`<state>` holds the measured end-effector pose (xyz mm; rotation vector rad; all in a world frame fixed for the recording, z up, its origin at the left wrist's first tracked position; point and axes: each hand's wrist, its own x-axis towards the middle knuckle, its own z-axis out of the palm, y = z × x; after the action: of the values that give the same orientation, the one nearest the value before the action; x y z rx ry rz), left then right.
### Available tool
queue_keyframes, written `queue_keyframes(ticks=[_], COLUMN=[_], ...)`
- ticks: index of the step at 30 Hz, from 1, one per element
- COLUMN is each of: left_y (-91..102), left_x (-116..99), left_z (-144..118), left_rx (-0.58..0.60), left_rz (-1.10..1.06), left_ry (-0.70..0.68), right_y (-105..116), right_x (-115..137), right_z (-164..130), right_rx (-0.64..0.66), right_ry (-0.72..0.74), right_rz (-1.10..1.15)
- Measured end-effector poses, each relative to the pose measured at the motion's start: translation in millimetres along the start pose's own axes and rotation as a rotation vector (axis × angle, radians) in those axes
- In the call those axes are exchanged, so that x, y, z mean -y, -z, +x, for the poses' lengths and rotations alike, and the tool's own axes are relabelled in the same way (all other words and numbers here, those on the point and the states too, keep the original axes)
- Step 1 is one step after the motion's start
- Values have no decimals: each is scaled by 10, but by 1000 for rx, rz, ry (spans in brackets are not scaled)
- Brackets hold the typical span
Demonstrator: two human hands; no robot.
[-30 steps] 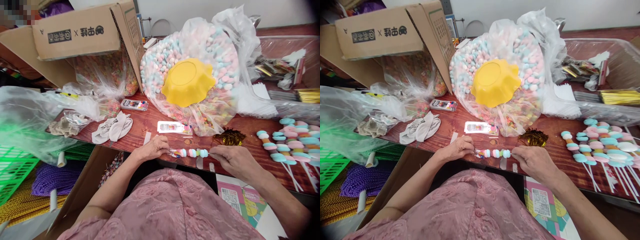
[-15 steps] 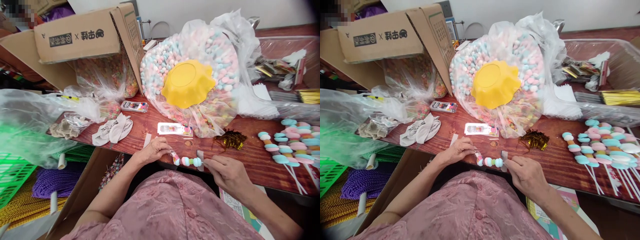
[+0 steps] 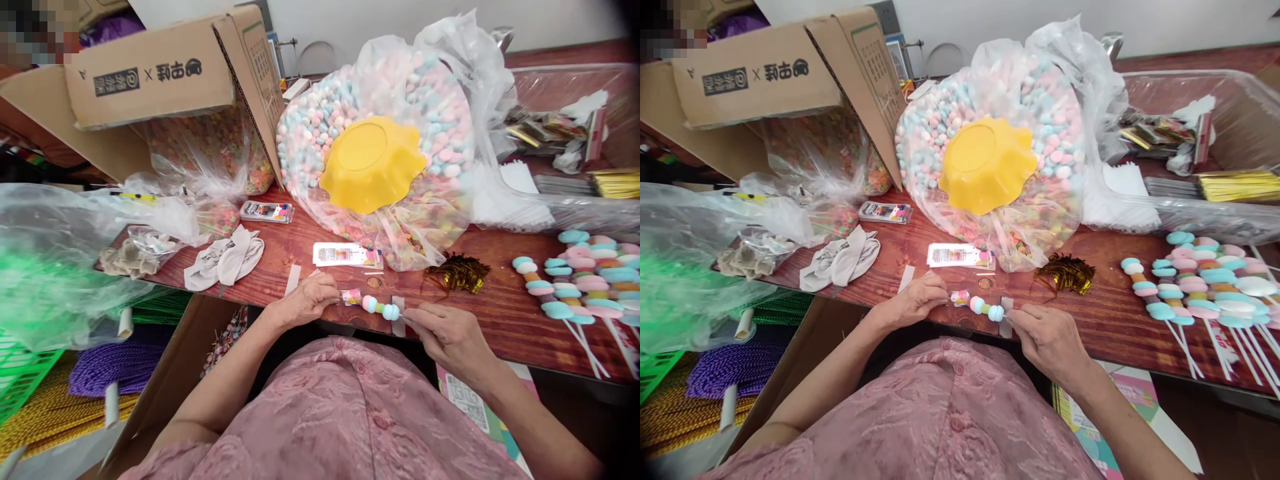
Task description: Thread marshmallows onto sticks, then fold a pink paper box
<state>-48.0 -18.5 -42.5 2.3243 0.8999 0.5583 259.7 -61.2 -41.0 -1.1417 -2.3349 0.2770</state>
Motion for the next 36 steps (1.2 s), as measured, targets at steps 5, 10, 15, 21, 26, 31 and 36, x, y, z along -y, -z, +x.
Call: queue_keyframes(ticks=[5,10,15,21,26,31,36], left_y=[-53,-165,-145,-39,-22,-39,-81], left_x=[-23,-80,-117,-216,-269,-256,-262], left_z=[-21,-4,-6,17,108,178,222], left_rx=[-112,-171,-309,-24,95,92,32], left_rz=[26,36,90,325,487,495,505], left_ry=[26,-44,11,52,88,61,73], right_y=[45,-4,-69,-117,-66,80,116], right_x=[-74,-58,-30,7,98,233,376], right_z=[65,104,87,34,87,233,385], right_rx=[13,-45,-46,-79,-168,-175,-176], right_ry=[107,100,35,-2,105,274,275], right_rz=[43,-22,127,215,75,-171,-207])
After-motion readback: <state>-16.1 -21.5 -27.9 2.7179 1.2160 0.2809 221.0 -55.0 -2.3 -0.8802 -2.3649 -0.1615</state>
